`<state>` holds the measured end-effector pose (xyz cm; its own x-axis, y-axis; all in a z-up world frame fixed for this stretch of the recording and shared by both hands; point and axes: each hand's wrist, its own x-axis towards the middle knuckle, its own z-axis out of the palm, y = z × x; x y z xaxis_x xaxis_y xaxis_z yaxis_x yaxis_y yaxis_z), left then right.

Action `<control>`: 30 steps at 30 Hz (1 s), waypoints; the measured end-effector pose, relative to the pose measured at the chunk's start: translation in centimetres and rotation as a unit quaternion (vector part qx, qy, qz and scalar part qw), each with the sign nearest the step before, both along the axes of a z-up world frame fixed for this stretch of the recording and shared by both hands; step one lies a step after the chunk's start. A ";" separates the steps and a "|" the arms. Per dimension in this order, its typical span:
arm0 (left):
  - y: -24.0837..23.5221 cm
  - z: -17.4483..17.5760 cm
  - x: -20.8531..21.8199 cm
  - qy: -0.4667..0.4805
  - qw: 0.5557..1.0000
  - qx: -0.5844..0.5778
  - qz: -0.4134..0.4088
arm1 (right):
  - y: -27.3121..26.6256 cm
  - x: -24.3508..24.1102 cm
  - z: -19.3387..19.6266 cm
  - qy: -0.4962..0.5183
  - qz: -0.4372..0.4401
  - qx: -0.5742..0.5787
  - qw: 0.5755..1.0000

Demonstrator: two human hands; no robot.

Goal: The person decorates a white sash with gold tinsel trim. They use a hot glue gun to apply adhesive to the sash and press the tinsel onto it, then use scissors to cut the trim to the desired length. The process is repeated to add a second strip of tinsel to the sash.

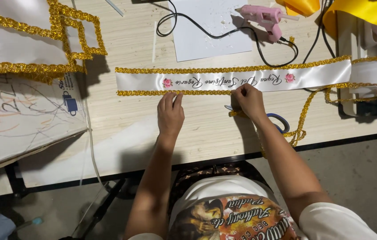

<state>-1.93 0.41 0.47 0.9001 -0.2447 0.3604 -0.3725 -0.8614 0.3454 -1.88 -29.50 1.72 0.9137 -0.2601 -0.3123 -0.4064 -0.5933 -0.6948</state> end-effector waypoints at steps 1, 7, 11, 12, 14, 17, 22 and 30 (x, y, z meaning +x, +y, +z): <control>0.0 0.0 0.0 0.001 1.000 0.000 0.001 | 0.1 0.1 0.1 0.001 0.001 0.000 1.000; 0.1 0.0 0.1 0.001 1.000 -0.007 0.000 | 0.0 0.4 -0.1 0.011 0.004 -0.025 1.000; 0.0 -0.2 0.1 -0.004 1.000 -0.009 0.002 | 0.0 0.5 -0.3 0.010 0.004 -0.043 0.999; 0.0 -0.2 0.1 -0.004 1.000 -0.010 0.003 | 0.1 0.5 -0.3 0.012 0.004 -0.051 0.999; 0.1 -0.2 0.1 -0.003 1.000 -0.009 0.002 | 0.2 0.5 -0.2 0.014 0.001 -0.050 0.999; 0.0 -0.4 0.1 -0.006 1.000 -0.009 0.002 | 0.4 0.5 0.1 0.012 0.001 -0.060 0.998; 0.0 -0.4 0.0 -0.010 1.000 -0.008 0.005 | 1.6 0.0 1.5 0.001 0.023 -0.111 0.994; 0.0 -0.6 0.0 -0.007 1.000 0.000 0.005 | 2.8 -0.9 0.5 -0.254 0.098 -0.301 0.914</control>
